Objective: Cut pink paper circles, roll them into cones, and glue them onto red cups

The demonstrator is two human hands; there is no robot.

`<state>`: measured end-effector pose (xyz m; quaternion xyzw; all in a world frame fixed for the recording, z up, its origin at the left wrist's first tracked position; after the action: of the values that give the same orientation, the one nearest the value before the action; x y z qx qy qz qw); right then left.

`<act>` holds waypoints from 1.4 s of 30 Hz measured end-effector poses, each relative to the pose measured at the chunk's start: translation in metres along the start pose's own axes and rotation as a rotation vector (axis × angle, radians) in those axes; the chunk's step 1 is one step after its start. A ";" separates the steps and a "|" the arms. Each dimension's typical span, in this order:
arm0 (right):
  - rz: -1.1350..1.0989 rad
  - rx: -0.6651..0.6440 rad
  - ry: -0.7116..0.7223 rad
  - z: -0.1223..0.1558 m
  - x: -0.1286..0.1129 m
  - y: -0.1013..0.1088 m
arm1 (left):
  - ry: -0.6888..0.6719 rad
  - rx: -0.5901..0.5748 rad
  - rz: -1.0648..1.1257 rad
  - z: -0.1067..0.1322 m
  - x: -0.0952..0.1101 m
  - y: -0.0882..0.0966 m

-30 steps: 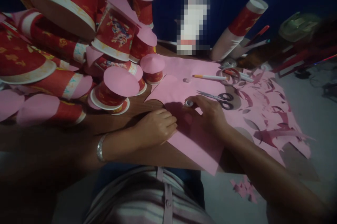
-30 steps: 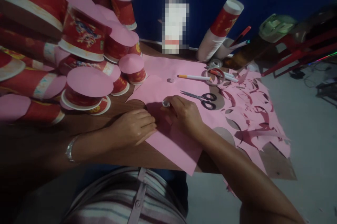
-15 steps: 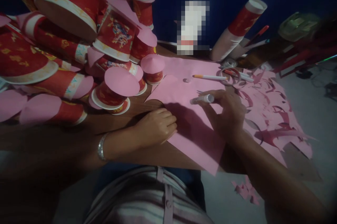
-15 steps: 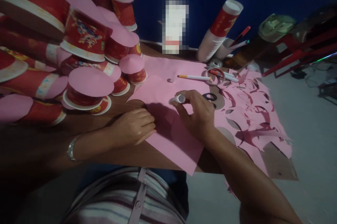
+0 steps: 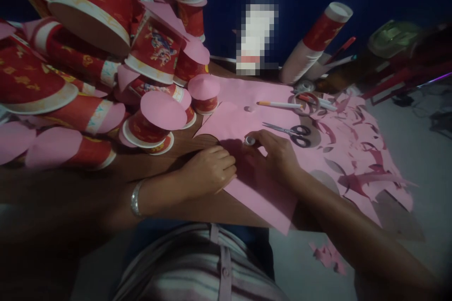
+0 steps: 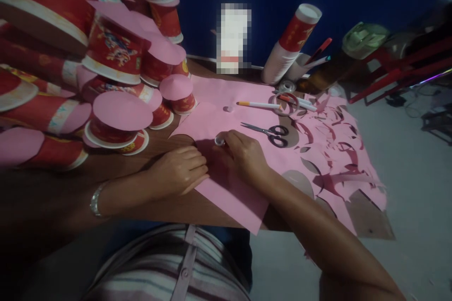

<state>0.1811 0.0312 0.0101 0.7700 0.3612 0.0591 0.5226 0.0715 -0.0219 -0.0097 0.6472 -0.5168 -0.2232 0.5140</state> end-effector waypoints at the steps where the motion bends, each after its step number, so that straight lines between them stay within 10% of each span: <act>1: 0.010 -0.001 -0.009 0.000 0.003 0.000 | 0.002 0.002 0.001 0.000 0.000 0.000; 8: -0.071 0.088 -0.096 -0.001 0.021 0.015 | -0.011 0.016 -0.021 -0.003 0.000 0.003; 13: -0.524 0.462 -0.361 0.008 0.076 0.053 | 0.008 -0.014 -0.030 -0.004 -0.001 0.002; 20: -0.910 0.256 -0.437 0.005 0.120 0.012 | 0.069 0.088 0.043 -0.009 -0.010 0.023; 27: -1.166 0.163 -0.655 0.011 0.105 -0.016 | 0.398 0.361 0.275 -0.023 -0.047 0.056; 42: -1.239 -0.001 -0.582 0.008 0.079 -0.018 | 0.232 0.567 0.374 -0.054 -0.040 0.061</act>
<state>0.2333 0.0775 -0.0315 0.4055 0.5801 -0.4601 0.5361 0.0740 0.0415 0.0553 0.6794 -0.6058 0.1017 0.4014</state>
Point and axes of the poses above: each hand's wrist, its own z-axis away from the middle knuckle, its own y-axis out of the back of the hand, x = y × z, the point moved 9 cm from there along -z, towards the middle knuckle, and after that the axes turned 11 degrees about z, right-handed, at the moved point
